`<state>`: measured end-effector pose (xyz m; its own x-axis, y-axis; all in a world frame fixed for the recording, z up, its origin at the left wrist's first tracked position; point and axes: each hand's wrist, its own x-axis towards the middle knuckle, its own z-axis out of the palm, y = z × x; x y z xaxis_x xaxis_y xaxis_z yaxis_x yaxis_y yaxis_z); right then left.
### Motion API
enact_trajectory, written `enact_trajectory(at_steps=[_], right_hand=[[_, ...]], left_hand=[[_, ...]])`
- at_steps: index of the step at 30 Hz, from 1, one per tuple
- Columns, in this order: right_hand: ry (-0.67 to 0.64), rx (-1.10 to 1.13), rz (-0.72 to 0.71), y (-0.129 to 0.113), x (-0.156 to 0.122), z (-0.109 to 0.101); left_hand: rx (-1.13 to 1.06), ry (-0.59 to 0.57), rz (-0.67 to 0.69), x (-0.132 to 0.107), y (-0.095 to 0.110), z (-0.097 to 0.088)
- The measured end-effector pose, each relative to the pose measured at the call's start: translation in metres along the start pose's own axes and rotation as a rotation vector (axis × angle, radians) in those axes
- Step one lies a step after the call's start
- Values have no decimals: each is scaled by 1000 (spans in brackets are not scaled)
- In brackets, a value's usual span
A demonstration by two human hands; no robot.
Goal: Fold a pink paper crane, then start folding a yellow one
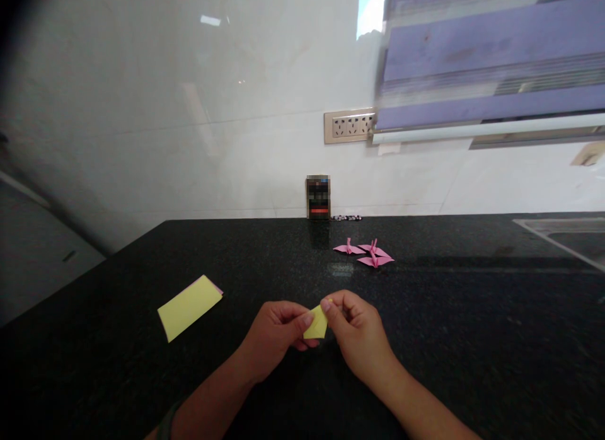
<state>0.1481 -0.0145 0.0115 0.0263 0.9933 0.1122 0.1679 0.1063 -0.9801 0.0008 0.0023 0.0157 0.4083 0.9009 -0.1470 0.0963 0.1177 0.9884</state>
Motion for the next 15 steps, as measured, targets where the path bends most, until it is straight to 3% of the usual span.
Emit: enact_trajectory(at_steps=[3, 9, 15], right_hand=[[-16, -15, -4, -2, 0, -1], [-95, -88, -55, -1, -3, -1], [-125, -66, -26, -2, -5, 1]], left_hand=[[22, -24, -5, 0, 1, 0], [169, 43, 141, 1, 1, -1], [260, 56, 178, -1, 0, -4]])
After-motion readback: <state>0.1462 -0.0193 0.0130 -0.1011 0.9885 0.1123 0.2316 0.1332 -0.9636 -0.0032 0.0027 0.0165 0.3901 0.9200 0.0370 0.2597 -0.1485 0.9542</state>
